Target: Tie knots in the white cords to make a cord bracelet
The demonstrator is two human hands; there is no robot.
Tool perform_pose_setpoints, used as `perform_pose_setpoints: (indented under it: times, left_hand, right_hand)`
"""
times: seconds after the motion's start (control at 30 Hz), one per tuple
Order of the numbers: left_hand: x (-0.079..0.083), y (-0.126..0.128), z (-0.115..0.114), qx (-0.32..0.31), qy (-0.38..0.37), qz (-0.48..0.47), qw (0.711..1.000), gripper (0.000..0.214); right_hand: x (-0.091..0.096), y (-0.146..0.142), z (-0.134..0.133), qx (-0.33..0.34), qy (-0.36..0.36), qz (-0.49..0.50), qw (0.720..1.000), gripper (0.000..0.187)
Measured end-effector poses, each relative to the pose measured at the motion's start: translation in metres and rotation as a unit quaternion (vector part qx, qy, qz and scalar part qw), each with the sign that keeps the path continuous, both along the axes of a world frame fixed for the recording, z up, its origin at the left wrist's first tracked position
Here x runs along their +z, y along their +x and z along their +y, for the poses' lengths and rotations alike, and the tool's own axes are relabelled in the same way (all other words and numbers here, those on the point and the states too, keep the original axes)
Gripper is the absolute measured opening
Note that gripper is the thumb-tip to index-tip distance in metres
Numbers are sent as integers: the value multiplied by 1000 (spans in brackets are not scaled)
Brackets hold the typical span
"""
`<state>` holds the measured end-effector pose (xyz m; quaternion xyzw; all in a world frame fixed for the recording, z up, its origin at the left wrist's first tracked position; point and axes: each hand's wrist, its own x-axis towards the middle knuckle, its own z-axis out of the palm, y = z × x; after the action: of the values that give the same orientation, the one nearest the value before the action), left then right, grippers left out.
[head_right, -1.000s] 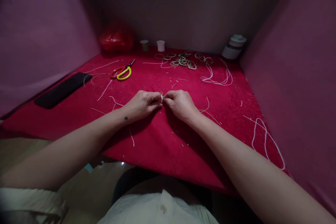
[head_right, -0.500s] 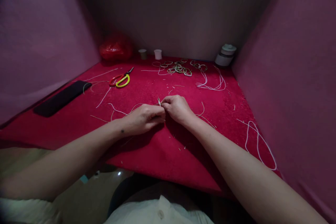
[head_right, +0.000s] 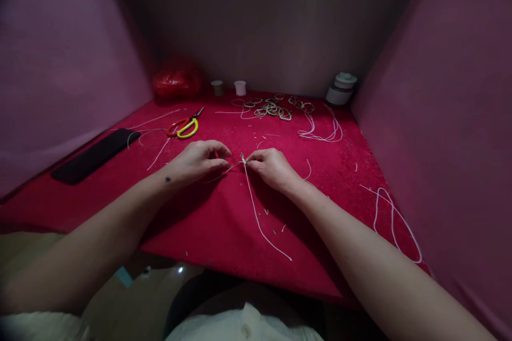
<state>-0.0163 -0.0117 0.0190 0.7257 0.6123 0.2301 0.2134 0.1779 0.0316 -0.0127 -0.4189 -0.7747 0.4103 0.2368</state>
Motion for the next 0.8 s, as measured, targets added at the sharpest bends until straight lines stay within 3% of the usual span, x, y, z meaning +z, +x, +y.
perform_pose_setpoints:
  times: [0.1, 0.3, 0.4, 0.57, 0.67, 0.8]
  left_hand:
    - [-6, -5, 7, -31, -12, 77, 997, 19]
    - [-17, 1, 11, -76, 16, 105, 991, 16]
    - [-17, 3, 9, -63, -8, 49, 997, 8]
    - [-12, 1, 2, -18, -180, -135, 974, 10]
    - [-14, -1, 2, -27, -171, -154, 973, 9]
    - [-16, -2, 3, -52, -105, -102, 988, 16]
  right_hand:
    - [2, 0, -1, 3, 2, 0, 1000, 16]
    - [4, 0, -2, -5, 8, -16, 1000, 15]
    - [4, 1, -2, -3, 7, -14, 1000, 16]
    - [5, 1, -3, 5, 3, -12, 1000, 17]
    - [4, 1, -4, 5, 9, -9, 1000, 17]
    - [-1, 4, -5, -6, 36, 0, 999, 16]
